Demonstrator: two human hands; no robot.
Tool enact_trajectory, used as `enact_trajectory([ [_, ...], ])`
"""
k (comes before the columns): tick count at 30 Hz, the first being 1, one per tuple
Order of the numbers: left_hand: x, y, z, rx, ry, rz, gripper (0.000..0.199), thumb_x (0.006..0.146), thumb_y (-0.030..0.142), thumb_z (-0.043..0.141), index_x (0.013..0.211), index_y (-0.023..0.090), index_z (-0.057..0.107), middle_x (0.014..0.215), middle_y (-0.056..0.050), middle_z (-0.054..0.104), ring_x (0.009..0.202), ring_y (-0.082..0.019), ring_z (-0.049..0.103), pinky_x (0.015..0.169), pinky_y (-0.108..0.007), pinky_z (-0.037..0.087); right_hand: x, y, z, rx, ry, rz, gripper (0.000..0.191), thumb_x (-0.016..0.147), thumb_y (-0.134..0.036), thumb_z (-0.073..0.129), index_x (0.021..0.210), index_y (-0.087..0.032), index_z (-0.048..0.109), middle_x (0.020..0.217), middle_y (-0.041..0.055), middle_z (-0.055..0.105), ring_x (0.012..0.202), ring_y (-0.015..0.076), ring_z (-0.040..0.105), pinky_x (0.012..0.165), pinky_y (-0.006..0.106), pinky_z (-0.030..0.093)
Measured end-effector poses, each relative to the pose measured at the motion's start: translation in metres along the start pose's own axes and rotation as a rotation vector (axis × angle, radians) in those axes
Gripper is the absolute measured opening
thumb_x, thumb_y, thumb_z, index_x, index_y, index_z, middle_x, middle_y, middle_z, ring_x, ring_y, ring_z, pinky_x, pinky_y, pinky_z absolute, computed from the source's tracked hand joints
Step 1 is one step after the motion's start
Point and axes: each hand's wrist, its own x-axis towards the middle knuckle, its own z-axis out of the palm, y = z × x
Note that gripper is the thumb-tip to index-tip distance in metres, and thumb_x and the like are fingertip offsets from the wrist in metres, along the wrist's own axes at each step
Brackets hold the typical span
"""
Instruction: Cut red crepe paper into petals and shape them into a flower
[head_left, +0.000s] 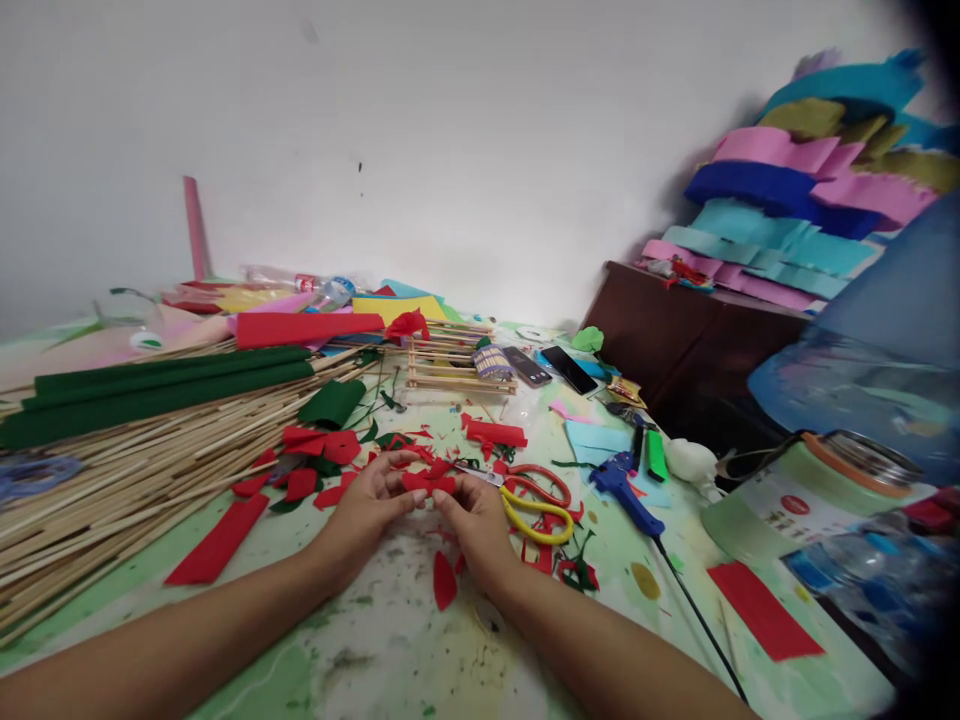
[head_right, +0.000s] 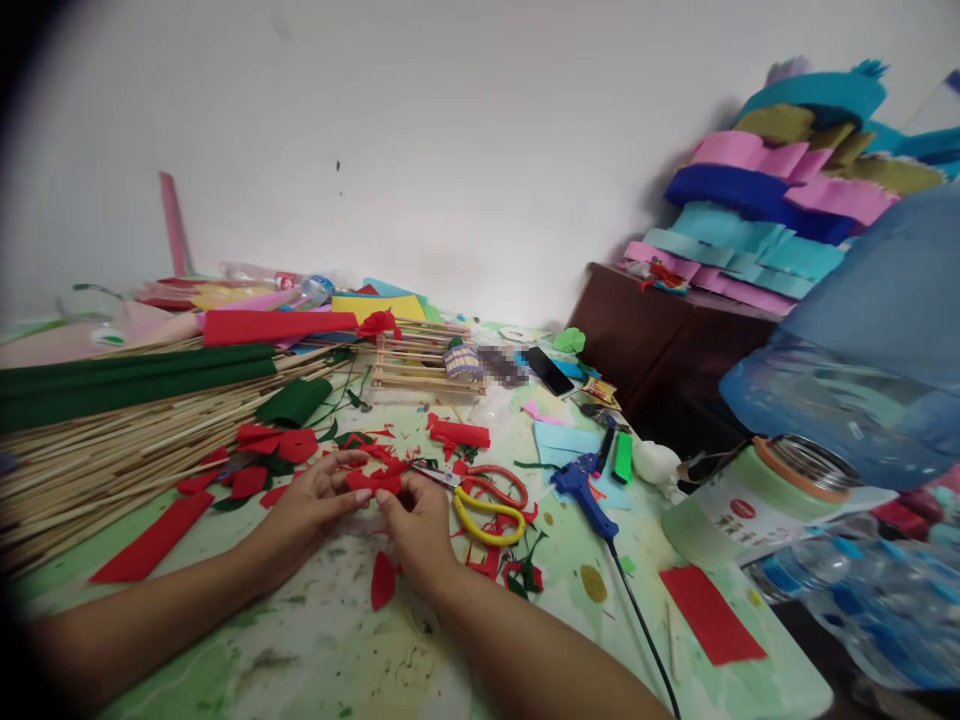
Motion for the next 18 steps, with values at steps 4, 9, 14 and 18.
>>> enact_trajectory([
  [4, 0.0003, 0.0002, -0.0001, 0.005, -0.021, -0.014, 0.047, 0.066, 0.015, 0.076, 0.105, 0.020, 0.050, 0.075, 0.001, 0.070, 0.070, -0.014, 0.066, 0.067, -0.024, 0.050, 0.0005, 0.0038, 0.0000, -0.034, -0.002, -0.007, 0.016, 0.069, -0.032, 0.060, 0.063, -0.017, 0.057, 0.056, -0.0035, 0.050, 0.051, 0.0101, 0.040, 0.051, 0.022, 0.033],
  [9, 0.0010, 0.0007, 0.0001, -0.001, 0.012, -0.024, 0.047, 0.064, 0.016, 0.077, 0.104, 0.019, 0.051, 0.077, 0.000, 0.070, 0.069, -0.014, 0.067, 0.064, -0.023, 0.050, 0.0026, 0.0040, -0.0003, -0.075, 0.037, -0.030, 0.016, 0.071, -0.032, 0.059, 0.064, -0.018, 0.054, 0.059, -0.0027, 0.052, 0.055, 0.0109, 0.043, 0.054, 0.023, 0.035],
  [14, 0.0000, 0.0026, 0.0006, -0.009, 0.012, -0.045, 0.043, 0.066, 0.015, 0.074, 0.103, 0.018, 0.052, 0.071, 0.001, 0.069, 0.063, -0.013, 0.065, 0.064, -0.023, 0.049, 0.0032, 0.0044, -0.0022, -0.098, 0.015, -0.041, 0.015, 0.073, -0.031, 0.057, 0.066, -0.017, 0.056, 0.062, -0.0008, 0.056, 0.057, 0.0119, 0.046, 0.057, 0.024, 0.038],
  [18, -0.0010, 0.0023, -0.0005, 0.008, 0.013, -0.051, 0.044, 0.066, 0.015, 0.073, 0.105, 0.019, 0.053, 0.068, 0.002, 0.068, 0.063, -0.013, 0.065, 0.064, -0.024, 0.049, 0.0022, 0.0049, -0.0032, -0.088, 0.012, -0.040, 0.014, 0.074, -0.030, 0.056, 0.068, -0.017, 0.057, 0.064, -0.0006, 0.058, 0.058, 0.0122, 0.048, 0.058, 0.024, 0.039],
])
